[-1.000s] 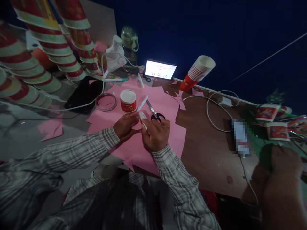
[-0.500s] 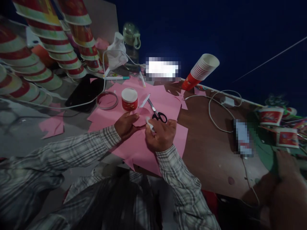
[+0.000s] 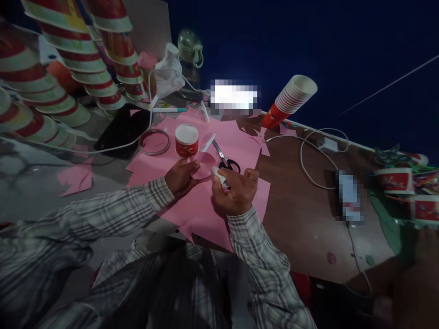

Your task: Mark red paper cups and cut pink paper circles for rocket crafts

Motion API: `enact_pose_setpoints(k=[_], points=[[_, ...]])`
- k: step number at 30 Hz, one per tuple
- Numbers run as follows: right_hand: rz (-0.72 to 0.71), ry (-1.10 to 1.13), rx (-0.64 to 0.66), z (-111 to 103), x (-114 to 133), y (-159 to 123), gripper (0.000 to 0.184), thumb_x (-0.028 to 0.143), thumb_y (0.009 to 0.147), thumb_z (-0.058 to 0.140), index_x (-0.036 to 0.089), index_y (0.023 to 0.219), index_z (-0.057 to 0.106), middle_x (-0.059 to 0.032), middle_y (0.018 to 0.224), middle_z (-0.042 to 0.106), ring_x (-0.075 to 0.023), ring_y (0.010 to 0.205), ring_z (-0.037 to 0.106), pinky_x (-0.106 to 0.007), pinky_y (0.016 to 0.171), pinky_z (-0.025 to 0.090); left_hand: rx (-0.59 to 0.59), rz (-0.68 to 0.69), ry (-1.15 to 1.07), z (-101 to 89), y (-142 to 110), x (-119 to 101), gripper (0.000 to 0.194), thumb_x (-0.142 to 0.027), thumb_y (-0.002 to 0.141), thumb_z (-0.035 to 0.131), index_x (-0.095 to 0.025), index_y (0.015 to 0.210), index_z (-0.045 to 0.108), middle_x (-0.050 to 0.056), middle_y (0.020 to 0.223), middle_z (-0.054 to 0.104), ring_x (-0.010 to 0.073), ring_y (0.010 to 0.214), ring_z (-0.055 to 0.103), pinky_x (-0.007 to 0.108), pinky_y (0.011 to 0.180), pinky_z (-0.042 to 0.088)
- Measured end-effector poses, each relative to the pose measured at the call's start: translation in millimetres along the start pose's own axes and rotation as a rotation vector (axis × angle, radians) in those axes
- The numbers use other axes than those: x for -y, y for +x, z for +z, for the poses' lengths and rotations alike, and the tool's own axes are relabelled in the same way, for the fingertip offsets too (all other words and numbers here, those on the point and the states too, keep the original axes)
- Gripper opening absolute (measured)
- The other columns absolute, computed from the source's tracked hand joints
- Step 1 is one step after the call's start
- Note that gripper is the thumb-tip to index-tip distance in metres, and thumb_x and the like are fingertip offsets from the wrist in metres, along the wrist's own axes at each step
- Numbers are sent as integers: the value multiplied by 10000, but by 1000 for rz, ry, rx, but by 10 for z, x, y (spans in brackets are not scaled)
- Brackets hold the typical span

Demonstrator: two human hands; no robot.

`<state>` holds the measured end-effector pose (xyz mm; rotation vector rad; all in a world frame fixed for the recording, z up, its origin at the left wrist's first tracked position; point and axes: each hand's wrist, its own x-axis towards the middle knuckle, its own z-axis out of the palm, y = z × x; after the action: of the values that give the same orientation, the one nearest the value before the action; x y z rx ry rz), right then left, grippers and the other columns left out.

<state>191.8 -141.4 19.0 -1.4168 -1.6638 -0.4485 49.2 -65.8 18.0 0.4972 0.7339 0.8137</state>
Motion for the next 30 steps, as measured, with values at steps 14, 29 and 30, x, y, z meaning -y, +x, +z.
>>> enact_pose_setpoints(k=[14,29,30], points=[[126,106,5,4,-5,6,120,248,868,680,243,979,727,-9,794,781,-165,615,617,-386,745,451,81,-18,-52,-46,16,10,223,-244,751,848,-150,867,683,-2,811,651,156,856,651,397,947,584],[917,907,-353,90,-395,145,279,513,859,638,238,912,634,64,600,614,-95,441,519,-226,413,377,136,-140,-1,-82,33,-5,216,-193,816,796,-129,1015,742,117,1025,778,282,1034,747,550,979,614],[963,952,-343,127,-443,124,305,545,861,623,243,902,617,66,602,616,-94,443,529,-228,428,414,130,-148,5,-79,32,-8,205,-182,822,784,-127,1014,740,116,1014,779,282,1032,750,552,972,619]])
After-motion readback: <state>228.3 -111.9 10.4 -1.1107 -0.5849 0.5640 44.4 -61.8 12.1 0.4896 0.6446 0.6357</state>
